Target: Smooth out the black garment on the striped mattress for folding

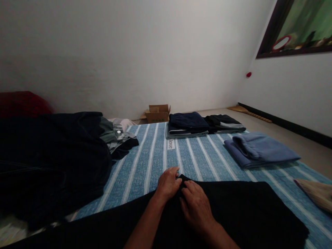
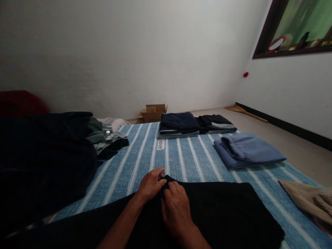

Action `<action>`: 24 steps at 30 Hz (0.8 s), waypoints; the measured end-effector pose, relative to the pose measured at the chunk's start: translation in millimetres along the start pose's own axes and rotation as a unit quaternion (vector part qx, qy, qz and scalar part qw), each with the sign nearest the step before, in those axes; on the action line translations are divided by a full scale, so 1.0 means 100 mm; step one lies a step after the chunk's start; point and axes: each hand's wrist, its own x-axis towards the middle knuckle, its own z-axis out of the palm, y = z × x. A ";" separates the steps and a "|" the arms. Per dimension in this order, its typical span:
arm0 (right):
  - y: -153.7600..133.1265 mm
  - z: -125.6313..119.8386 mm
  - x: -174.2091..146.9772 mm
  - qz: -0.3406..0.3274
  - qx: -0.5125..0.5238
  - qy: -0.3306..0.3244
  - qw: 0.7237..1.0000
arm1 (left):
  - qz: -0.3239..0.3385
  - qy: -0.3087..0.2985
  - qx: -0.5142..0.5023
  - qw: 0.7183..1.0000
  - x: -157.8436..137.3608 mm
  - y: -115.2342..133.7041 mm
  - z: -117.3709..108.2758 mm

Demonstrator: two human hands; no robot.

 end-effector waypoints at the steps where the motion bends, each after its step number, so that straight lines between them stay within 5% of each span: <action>1: 0.00 0.00 0.00 0.001 0.000 0.001 1.000 | -0.001 -0.003 0.010 1.000 0.00 0.01 -0.01; 11: 0.02 0.00 0.00 -0.004 0.006 -0.007 1.000 | -0.027 -0.032 0.047 0.998 -0.02 0.08 -0.08; 24: 0.01 -0.04 0.03 -0.004 0.027 -0.012 1.000 | -0.003 -0.043 -0.047 0.998 0.01 0.04 -0.08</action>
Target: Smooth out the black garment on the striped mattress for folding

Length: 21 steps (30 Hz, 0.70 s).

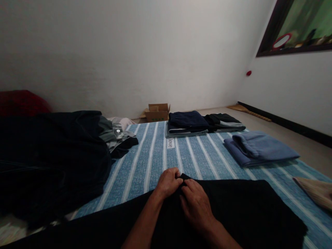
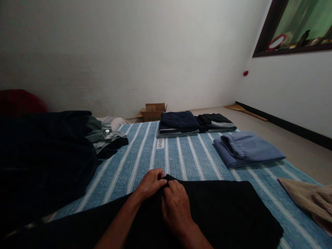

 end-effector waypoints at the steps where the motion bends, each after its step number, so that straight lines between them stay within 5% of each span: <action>1: 0.00 0.00 0.00 0.001 0.002 -0.006 1.000 | 0.006 -0.001 -0.010 1.000 0.00 -0.01 0.00; 21: 0.00 -0.01 0.00 -0.005 -0.003 0.036 0.999 | 0.029 -0.081 -0.062 0.994 -0.01 -0.13 -0.18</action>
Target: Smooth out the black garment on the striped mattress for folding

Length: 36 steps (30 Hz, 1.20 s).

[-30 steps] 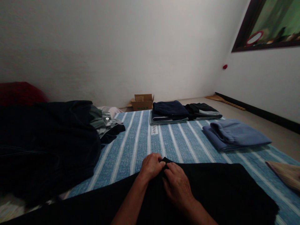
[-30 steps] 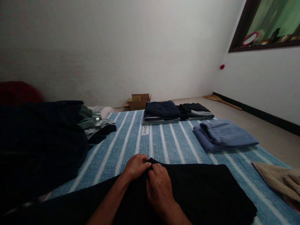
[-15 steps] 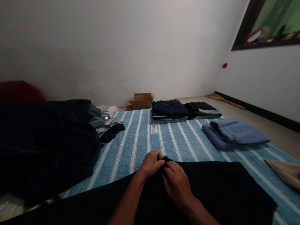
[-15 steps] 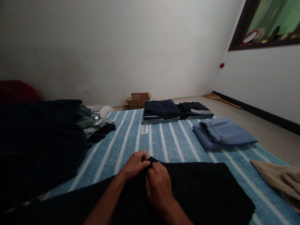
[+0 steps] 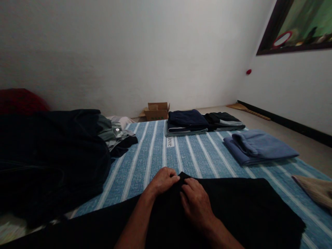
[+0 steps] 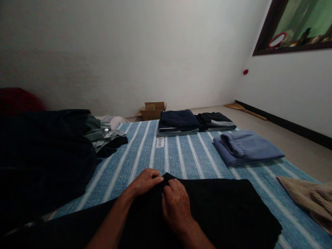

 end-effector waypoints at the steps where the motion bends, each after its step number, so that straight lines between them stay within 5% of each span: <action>1: 0.00 0.00 0.00 -0.001 -0.001 0.001 1.000 | -0.005 0.004 0.002 1.000 0.00 0.00 0.01; 19: 0.00 0.01 0.00 0.009 0.007 -0.010 1.000 | -0.041 0.096 -0.034 0.994 0.08 -0.02 0.14; 36: -0.02 -0.01 0.02 0.020 0.022 -0.014 0.999 | 0.000 0.028 -0.026 0.999 0.03 0.02 0.04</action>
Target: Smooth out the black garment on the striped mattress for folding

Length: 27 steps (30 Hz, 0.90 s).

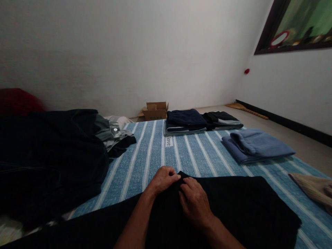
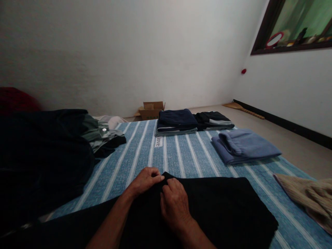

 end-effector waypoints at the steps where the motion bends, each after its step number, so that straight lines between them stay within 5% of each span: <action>1: 0.00 0.00 0.00 0.001 0.000 0.000 1.000 | 0.002 -0.003 0.003 1.000 -0.01 0.01 -0.01; 27: 0.01 0.01 0.00 -0.007 -0.007 0.015 1.000 | -0.060 0.109 0.010 0.992 0.05 0.00 0.12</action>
